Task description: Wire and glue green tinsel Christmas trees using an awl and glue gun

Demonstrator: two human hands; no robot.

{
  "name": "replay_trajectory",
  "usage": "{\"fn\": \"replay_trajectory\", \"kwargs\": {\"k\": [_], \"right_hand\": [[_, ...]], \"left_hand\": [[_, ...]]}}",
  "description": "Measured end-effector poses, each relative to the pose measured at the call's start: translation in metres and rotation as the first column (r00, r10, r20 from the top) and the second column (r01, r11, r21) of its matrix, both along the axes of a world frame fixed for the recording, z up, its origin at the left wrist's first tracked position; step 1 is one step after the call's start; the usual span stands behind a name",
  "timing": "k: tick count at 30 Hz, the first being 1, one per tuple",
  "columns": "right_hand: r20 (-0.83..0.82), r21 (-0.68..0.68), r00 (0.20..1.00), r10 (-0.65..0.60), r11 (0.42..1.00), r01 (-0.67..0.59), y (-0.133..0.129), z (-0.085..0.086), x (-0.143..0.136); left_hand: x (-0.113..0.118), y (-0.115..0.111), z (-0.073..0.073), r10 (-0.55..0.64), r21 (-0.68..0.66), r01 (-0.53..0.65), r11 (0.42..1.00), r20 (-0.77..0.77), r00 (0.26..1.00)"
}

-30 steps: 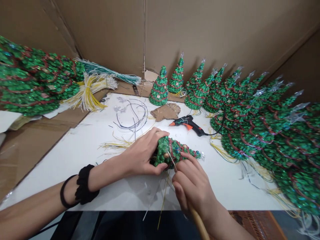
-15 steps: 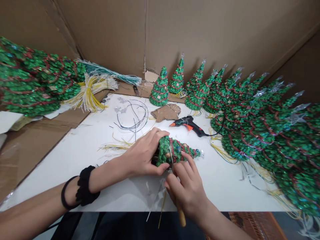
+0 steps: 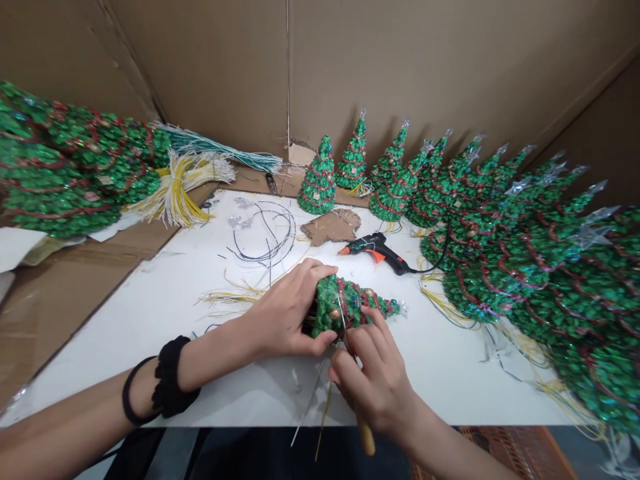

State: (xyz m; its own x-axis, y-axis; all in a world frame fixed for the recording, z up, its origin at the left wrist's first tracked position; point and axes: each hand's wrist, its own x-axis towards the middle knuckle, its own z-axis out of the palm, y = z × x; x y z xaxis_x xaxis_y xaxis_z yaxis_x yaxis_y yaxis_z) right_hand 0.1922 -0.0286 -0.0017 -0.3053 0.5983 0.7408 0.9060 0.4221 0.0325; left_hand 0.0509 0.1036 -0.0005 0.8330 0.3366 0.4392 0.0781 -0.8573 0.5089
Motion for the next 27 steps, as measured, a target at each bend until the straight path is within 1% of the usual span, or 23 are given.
{"fn": "replay_trajectory", "kwargs": {"k": [4,8,13,15,17,19,21,22,23,24,25,27], "right_hand": [[0.018,-0.010,0.999,0.027,1.000,-0.026,0.001,0.002,0.004],[0.053,0.015,0.998,0.030,0.999,-0.030,0.003,0.005,0.009],[0.072,0.021,0.996,0.058,0.998,-0.060,0.010,0.010,0.009],[0.008,0.062,1.000,0.014,0.998,-0.014,0.016,0.015,0.017],[-0.105,0.124,0.991,-0.084,0.988,0.096,0.020,0.023,0.033],[-0.189,0.203,0.969,-0.158,0.959,0.196,0.019,0.033,0.054],[-0.253,0.261,0.946,-0.204,0.927,0.270,0.013,0.039,0.070],[-0.305,0.237,0.935,-0.183,0.936,0.261,0.007,0.041,0.074],[-0.339,0.141,0.931,-0.138,0.970,0.195,0.002,0.041,0.075],[-0.359,0.108,0.930,-0.079,0.986,0.125,-0.004,0.040,0.072],[-0.377,0.102,0.926,-0.003,0.994,0.044,-0.010,0.038,0.066],[-0.476,0.024,0.873,0.108,0.994,-0.110,-0.020,0.032,0.049]], "left_hand": [[0.000,0.000,-0.001,0.001,0.004,-0.001,1.000,0.011,1.000],[0.000,0.001,0.001,0.014,0.020,-0.014,1.000,0.017,1.000],[0.000,0.001,0.002,0.046,0.040,-0.048,0.998,0.030,0.998],[-0.001,-0.001,0.001,0.053,0.069,-0.056,0.996,0.042,0.998],[-0.001,-0.006,-0.001,0.047,0.102,-0.052,0.993,0.052,0.998],[-0.001,-0.011,-0.002,0.054,0.113,-0.059,0.992,0.049,0.997],[0.000,-0.015,-0.002,0.077,0.097,-0.079,0.992,0.032,0.997],[0.001,-0.016,-0.001,0.087,0.091,-0.088,0.992,0.021,0.996],[0.002,-0.016,0.001,0.093,0.092,-0.093,0.991,0.009,0.996],[0.002,-0.015,0.003,0.097,0.100,-0.097,0.990,0.000,0.995],[0.003,-0.014,0.006,0.103,0.115,-0.102,0.988,-0.003,0.995],[0.003,-0.012,0.010,0.104,0.162,-0.107,0.981,0.025,0.994]]}}
